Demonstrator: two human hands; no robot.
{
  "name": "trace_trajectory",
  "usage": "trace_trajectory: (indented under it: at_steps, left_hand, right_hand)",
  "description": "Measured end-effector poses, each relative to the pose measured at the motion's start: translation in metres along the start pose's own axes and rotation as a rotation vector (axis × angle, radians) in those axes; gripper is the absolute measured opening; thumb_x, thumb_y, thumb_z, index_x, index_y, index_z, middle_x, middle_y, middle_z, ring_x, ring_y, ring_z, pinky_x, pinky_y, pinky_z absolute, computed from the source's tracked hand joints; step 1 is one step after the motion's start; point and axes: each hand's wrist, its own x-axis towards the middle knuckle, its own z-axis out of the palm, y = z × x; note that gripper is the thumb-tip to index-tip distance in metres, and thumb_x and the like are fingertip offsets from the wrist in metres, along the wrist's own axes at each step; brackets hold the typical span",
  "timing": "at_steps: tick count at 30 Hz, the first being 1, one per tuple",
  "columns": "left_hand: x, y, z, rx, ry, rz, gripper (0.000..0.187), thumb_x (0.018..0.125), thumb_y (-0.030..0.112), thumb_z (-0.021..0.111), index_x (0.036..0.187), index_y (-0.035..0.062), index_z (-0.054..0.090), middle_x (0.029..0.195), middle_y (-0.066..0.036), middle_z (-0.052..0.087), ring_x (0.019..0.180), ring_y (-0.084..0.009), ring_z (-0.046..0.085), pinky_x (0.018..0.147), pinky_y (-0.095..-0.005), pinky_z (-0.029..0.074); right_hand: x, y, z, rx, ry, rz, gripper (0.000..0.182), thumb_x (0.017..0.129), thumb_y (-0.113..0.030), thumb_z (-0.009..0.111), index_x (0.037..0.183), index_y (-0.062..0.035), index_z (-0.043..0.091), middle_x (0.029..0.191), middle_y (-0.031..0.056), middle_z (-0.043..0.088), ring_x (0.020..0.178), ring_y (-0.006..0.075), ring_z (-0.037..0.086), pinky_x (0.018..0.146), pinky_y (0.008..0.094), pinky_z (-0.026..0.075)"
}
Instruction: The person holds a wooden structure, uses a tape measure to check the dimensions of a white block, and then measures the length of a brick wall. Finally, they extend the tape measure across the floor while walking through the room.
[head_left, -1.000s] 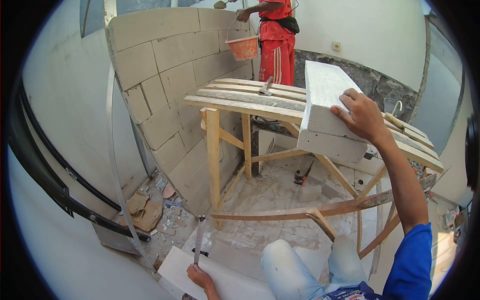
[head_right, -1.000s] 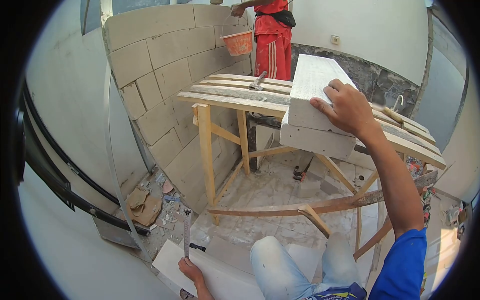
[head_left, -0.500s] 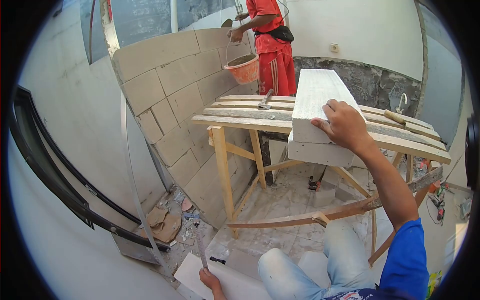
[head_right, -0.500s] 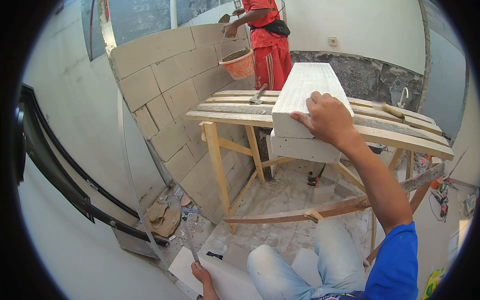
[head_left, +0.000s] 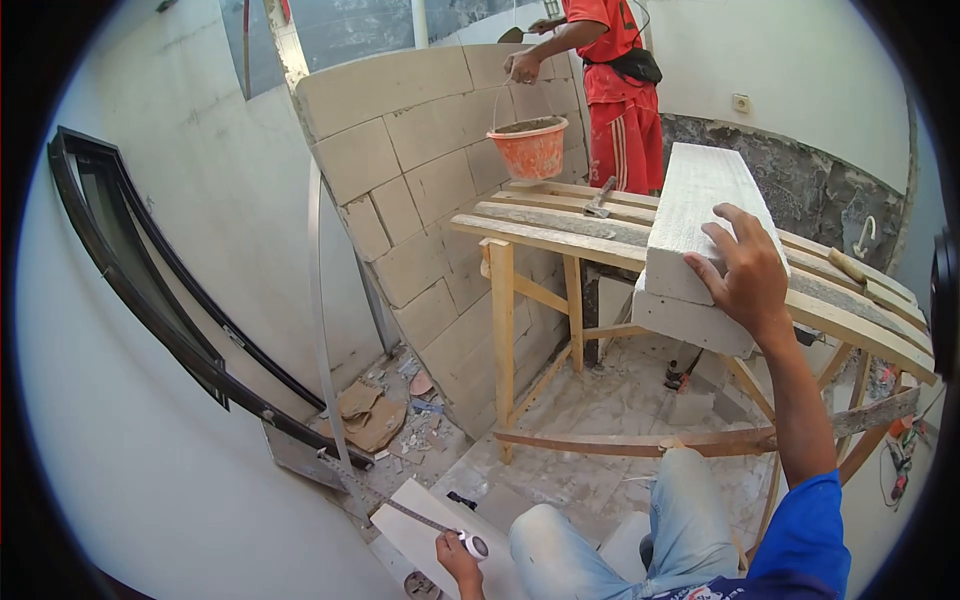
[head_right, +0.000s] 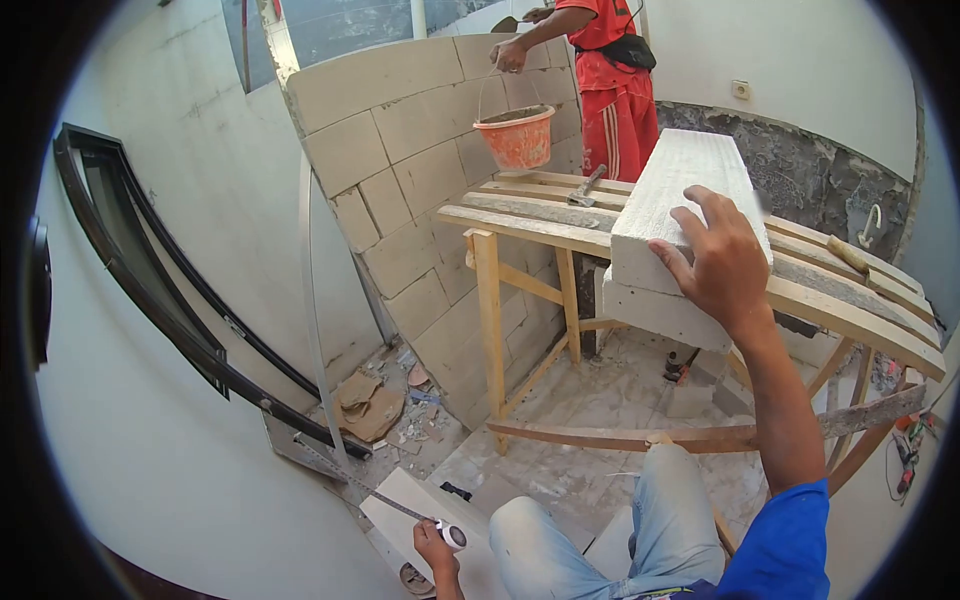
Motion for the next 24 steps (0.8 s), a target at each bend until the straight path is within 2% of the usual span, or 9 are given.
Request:
trace_trajectory:
  at_steps: [1,4,5,8,9,10,12,15,24]
  left_hand:
    - [-0.009,-0.006,0.000,-0.061,0.068,-0.002,0.024,0.095,0.019,0.053,0.093,-0.0026,0.063,0.080,-0.011,0.064,0.073,-0.0215,0.060,0.070,-0.0348,0.049]
    - [-0.048,0.024,-0.002,-0.108,-0.022,-0.121,0.018,0.098,0.016,0.048,0.098,-0.0001,0.057,0.083,-0.003,0.055,0.075,-0.0135,0.055,0.067,-0.0289,0.047]
    - [-0.048,0.009,-0.006,-0.065,-0.001,-0.073,0.025,0.095,0.021,0.054,0.096,-0.0017,0.063,0.079,-0.008,0.063,0.071,-0.0204,0.062,0.066,-0.0338,0.050]
    - [-0.077,0.017,-0.011,0.227,-0.172,-0.110,0.021,0.093,0.021,0.057,0.097,0.0024,0.065,0.082,-0.005,0.061,0.077,-0.0122,0.056,0.065,-0.0261,0.047]
    - [-0.081,0.013,-0.006,0.247,-0.184,-0.154,0.023,0.095,0.024,0.056,0.091,0.0025,0.064,0.077,-0.004,0.058,0.071,-0.0121,0.051,0.061,-0.0270,0.043]
    - [-0.099,0.045,0.006,0.182,-0.241,-0.180,0.024,0.095,0.024,0.055,0.092,0.0019,0.064,0.077,-0.005,0.060,0.073,-0.0150,0.054,0.066,-0.0308,0.046]
    - [-0.107,0.046,0.013,0.307,-0.269,0.009,0.025,0.095,0.024,0.055,0.093,0.0007,0.065,0.080,-0.008,0.063,0.076,-0.0187,0.057,0.073,-0.0339,0.047]
    - [-0.122,0.074,0.024,0.337,-0.314,-0.009,0.027,0.095,0.024,0.054,0.096,-0.0009,0.065,0.084,-0.011,0.066,0.079,-0.0208,0.059,0.076,-0.0344,0.048]
    - [-0.165,0.110,0.034,0.363,-0.278,-0.031,0.025,0.094,0.022,0.055,0.097,-0.0001,0.066,0.083,-0.011,0.066,0.080,-0.0203,0.061,0.075,-0.0340,0.048]
  right_hand:
    - [-0.001,0.000,-0.001,0.016,0.012,-0.006,0.037,0.080,-0.031,0.074,0.099,0.0000,0.066,0.114,0.0172,0.060,0.105,0.0326,0.059,0.088,0.0407,0.049]
    - [0.003,-0.001,-0.002,0.015,0.045,-0.048,0.036,0.078,-0.029,0.076,0.097,-0.0013,0.065,0.112,0.0153,0.059,0.104,0.0327,0.058,0.088,0.0411,0.048]
    - [0.004,-0.002,-0.003,0.016,0.042,-0.054,0.035,0.077,-0.028,0.077,0.097,-0.0015,0.065,0.112,0.0151,0.059,0.104,0.0327,0.058,0.088,0.0412,0.049]
    - [0.004,-0.001,-0.007,0.075,0.083,-0.074,0.034,0.075,-0.027,0.078,0.095,-0.0023,0.065,0.111,0.0143,0.059,0.104,0.0327,0.058,0.088,0.0412,0.049]
    - [0.003,0.000,-0.008,0.103,0.108,-0.080,0.034,0.075,-0.027,0.078,0.094,-0.0027,0.065,0.111,0.0140,0.059,0.104,0.0326,0.058,0.088,0.0412,0.049]
    - [0.004,0.004,-0.008,0.119,0.130,-0.085,0.034,0.074,-0.027,0.079,0.094,-0.0029,0.065,0.110,0.0138,0.059,0.104,0.0324,0.058,0.088,0.0412,0.049]
    - [0.000,0.004,-0.009,0.149,0.147,-0.105,0.034,0.073,-0.026,0.079,0.094,-0.0035,0.066,0.109,0.0134,0.060,0.104,0.0321,0.058,0.088,0.0412,0.049]
    - [-0.001,0.007,-0.011,0.236,0.225,-0.130,0.034,0.071,-0.026,0.080,0.092,-0.0039,0.065,0.105,0.0129,0.061,0.100,0.0319,0.060,0.085,0.0415,0.050]
    - [-0.008,0.019,-0.010,0.447,0.273,-0.137,0.034,0.070,-0.026,0.082,0.088,-0.0026,0.065,0.095,0.0133,0.062,0.088,0.0314,0.062,0.074,0.0402,0.051]
